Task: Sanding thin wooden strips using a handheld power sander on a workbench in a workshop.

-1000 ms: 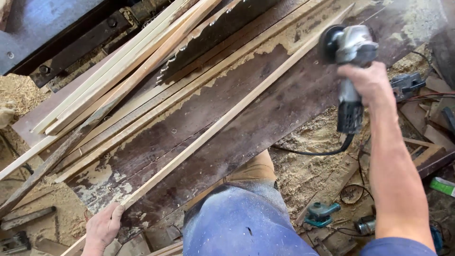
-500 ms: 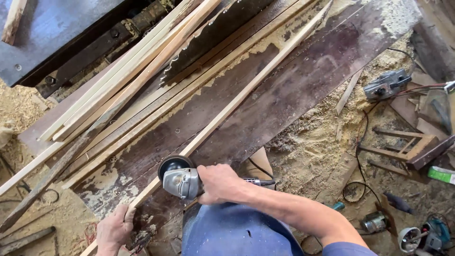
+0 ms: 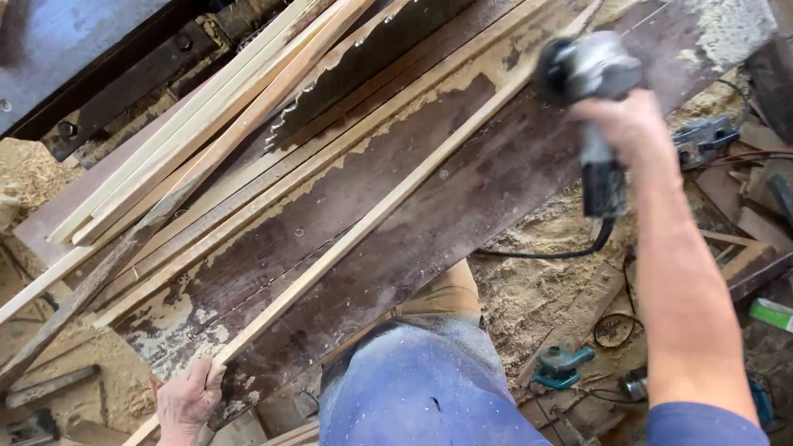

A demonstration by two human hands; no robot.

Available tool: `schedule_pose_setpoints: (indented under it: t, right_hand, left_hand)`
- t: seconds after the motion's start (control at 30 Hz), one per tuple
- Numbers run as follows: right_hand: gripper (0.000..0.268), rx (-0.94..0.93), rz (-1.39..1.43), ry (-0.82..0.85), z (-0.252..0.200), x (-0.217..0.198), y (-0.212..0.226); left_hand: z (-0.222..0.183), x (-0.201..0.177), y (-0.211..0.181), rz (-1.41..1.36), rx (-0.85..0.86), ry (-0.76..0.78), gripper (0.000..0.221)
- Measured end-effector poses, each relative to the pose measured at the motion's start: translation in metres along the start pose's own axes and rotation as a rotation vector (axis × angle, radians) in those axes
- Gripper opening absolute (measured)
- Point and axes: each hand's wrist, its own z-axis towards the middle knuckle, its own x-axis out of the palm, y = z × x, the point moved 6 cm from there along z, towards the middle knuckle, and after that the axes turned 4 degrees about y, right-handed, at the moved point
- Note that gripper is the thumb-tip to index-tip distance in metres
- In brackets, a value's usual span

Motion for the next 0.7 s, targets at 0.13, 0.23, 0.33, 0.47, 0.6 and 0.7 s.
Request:
schedule_pose_setpoints:
  t: [0.13,0.23,0.33,0.47,0.6,0.7]
  right_hand:
    - [0.034,-0.24,0.297,-0.116,0.008,-0.031,-0.039]
    - [0.048,-0.262,0.434,-0.093,-0.032,-0.012,-0.081]
    - [0.044,-0.318,0.586,-0.041,-0.065,0.024,-0.133]
    - [0.03,-0.016,0.714,-0.176,-0.067,0.079,-0.261]
    - [0.03,0.052,0.824,-0.369,-0.06,0.119,-0.371]
    - [0.023,0.018,1.007,-0.435,-0.086,0.137,-0.412]
  left_hand:
    - [0.014,-0.041,-0.009,0.079,0.138,-0.236,0.048]
    - [0.047,-0.147,-0.082,0.212,0.151,-0.574,0.041]
    - [0.117,-0.254,-0.229,-0.249,0.454,-0.876,0.064]
    - [0.201,-0.211,-0.34,0.011,0.441,-0.708,0.039]
    - [0.233,-0.308,-0.347,-0.642,0.623,-0.507,0.003]
    - [0.22,-0.457,-0.275,-0.599,0.84,-0.661,0.019]
